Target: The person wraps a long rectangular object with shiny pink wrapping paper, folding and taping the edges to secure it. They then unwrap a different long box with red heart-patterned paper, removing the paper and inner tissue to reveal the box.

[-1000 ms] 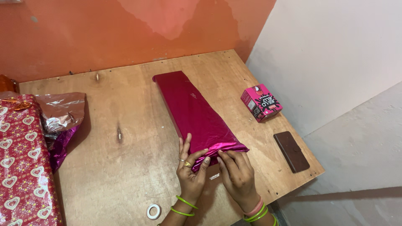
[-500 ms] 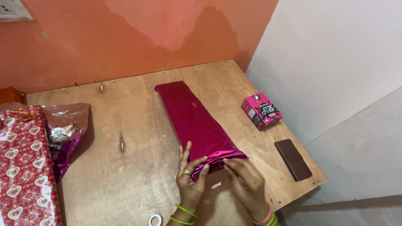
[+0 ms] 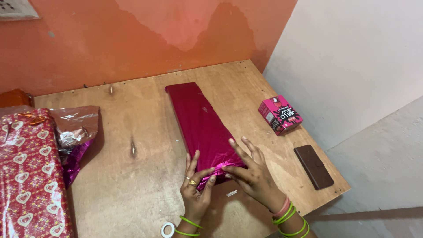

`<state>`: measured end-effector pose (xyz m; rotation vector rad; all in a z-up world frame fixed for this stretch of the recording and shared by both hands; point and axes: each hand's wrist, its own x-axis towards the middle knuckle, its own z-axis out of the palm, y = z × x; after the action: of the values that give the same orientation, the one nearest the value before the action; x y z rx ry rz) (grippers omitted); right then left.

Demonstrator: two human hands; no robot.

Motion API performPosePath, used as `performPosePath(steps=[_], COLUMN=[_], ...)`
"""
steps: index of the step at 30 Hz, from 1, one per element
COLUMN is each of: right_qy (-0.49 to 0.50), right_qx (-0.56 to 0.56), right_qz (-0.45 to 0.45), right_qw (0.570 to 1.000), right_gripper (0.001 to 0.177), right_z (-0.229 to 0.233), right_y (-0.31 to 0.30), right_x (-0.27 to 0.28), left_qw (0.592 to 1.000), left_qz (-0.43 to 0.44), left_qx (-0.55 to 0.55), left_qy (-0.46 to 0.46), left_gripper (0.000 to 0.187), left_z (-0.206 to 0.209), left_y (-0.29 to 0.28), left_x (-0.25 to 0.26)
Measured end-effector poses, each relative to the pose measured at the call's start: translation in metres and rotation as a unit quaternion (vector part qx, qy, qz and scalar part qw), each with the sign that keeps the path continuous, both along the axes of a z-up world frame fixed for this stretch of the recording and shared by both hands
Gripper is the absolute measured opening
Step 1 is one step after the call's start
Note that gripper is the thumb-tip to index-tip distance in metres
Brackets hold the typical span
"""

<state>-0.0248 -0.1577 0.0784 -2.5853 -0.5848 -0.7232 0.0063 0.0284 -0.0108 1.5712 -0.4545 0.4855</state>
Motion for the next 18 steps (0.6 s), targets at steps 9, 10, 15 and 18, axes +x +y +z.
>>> performPosePath(steps=[9, 10, 15, 18], right_qy=[0.089, 0.120, 0.273, 0.337], right_qx=[0.122, 0.175, 0.690, 0.825], right_qz=[0.041, 0.050, -0.013, 0.164], right_qw=[0.988, 0.976, 0.671, 0.423], right_gripper=[0.034, 0.041, 0.043, 0.018], right_z=[-0.043, -0.054, -0.141, -0.185], right_y=[0.007, 0.000, -0.038, -0.039], right_x=[0.004, 0.003, 0.047, 0.057], left_qw=[0.997, 0.994, 0.967, 0.942], left_qz=[-0.080, -0.106, -0.249, -0.321], left_qx=[0.012, 0.000, -0.032, -0.078], left_qy=[0.015, 0.025, 0.026, 0.058], left_gripper=[0.019, 0.021, 0.023, 0.035], left_z=[-0.042, -0.048, -0.078, -0.083], left_y=[0.052, 0.066, 0.123, 0.149], left_x=[0.023, 0.025, 0.017, 0.015])
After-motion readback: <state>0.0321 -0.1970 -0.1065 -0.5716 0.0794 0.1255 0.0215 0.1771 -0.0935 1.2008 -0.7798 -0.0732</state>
